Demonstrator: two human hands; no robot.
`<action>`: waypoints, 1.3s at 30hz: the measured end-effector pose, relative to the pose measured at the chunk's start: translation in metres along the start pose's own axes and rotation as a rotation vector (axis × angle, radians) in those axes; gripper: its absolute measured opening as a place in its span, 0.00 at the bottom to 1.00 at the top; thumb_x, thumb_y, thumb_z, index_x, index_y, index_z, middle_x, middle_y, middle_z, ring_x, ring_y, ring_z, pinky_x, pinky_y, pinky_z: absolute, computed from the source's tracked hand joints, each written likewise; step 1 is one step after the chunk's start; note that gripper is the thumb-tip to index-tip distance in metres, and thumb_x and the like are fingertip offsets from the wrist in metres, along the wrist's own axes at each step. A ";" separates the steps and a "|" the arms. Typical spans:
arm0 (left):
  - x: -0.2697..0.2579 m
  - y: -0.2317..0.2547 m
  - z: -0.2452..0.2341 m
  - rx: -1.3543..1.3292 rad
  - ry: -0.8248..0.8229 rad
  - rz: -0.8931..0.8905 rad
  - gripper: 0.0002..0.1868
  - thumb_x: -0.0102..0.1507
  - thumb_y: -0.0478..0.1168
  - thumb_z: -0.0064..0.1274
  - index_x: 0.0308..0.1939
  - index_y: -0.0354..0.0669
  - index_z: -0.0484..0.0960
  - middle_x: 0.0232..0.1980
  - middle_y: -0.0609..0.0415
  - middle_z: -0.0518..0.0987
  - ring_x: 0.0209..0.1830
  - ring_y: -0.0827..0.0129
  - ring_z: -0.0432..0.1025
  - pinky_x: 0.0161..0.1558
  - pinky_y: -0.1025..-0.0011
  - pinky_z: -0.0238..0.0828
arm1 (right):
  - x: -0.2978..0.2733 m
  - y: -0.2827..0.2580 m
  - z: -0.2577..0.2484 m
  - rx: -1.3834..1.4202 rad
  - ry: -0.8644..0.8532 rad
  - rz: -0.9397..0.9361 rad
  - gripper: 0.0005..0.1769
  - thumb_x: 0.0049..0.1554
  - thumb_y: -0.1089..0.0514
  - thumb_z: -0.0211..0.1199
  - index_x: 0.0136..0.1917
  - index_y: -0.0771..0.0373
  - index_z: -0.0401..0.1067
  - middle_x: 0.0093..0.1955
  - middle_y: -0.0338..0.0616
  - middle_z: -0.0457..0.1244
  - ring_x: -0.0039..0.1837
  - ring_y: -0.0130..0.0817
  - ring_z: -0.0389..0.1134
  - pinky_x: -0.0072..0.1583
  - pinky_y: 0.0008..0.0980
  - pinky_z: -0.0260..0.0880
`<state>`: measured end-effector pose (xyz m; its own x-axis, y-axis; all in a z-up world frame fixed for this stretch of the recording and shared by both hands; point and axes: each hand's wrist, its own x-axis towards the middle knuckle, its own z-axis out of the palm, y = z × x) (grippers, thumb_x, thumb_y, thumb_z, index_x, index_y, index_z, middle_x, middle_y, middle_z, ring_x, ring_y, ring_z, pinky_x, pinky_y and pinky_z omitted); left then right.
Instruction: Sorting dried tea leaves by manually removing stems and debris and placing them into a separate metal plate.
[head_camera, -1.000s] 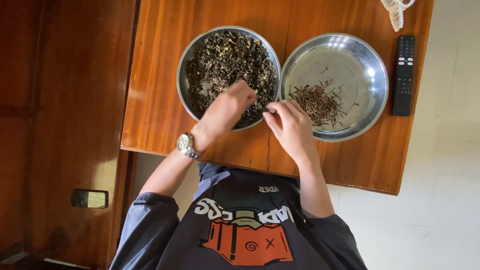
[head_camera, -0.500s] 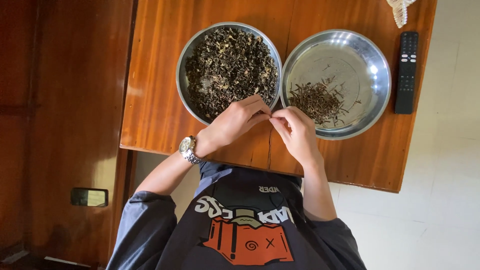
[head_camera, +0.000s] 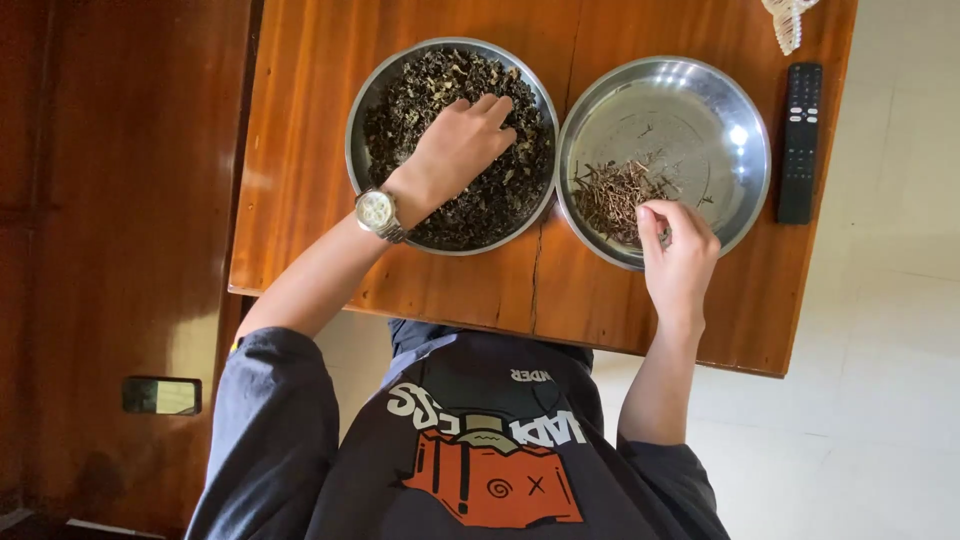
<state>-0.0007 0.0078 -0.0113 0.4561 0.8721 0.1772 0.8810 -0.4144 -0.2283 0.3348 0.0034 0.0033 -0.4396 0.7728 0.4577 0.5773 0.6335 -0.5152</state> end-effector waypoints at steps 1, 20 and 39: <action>0.001 0.000 0.001 0.001 0.001 0.000 0.11 0.51 0.31 0.67 0.32 0.51 0.83 0.47 0.55 0.76 0.44 0.72 0.71 0.35 0.74 0.76 | -0.001 0.000 0.000 0.000 0.001 -0.001 0.04 0.69 0.67 0.64 0.49 0.69 0.75 0.41 0.45 0.66 0.42 0.35 0.64 0.45 0.33 0.64; -0.003 -0.010 0.018 0.048 0.141 0.123 0.06 0.57 0.33 0.65 0.30 0.50 0.85 0.40 0.58 0.78 0.40 0.70 0.75 0.34 0.76 0.70 | -0.010 0.014 0.001 -0.038 0.033 0.117 0.07 0.66 0.59 0.71 0.48 0.62 0.77 0.37 0.45 0.68 0.40 0.43 0.69 0.47 0.41 0.70; -0.051 0.000 -0.050 -0.514 0.068 -0.262 0.08 0.74 0.36 0.46 0.40 0.38 0.71 0.38 0.51 0.71 0.38 0.59 0.77 0.40 0.67 0.79 | 0.035 -0.032 0.029 0.046 -0.067 -0.108 0.05 0.63 0.59 0.71 0.50 0.60 0.78 0.40 0.41 0.68 0.43 0.36 0.70 0.48 0.34 0.72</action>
<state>-0.0179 -0.0495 0.0276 0.2067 0.9509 0.2303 0.9058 -0.2750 0.3223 0.2811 0.0114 0.0140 -0.5434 0.6999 0.4635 0.4926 0.7129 -0.4991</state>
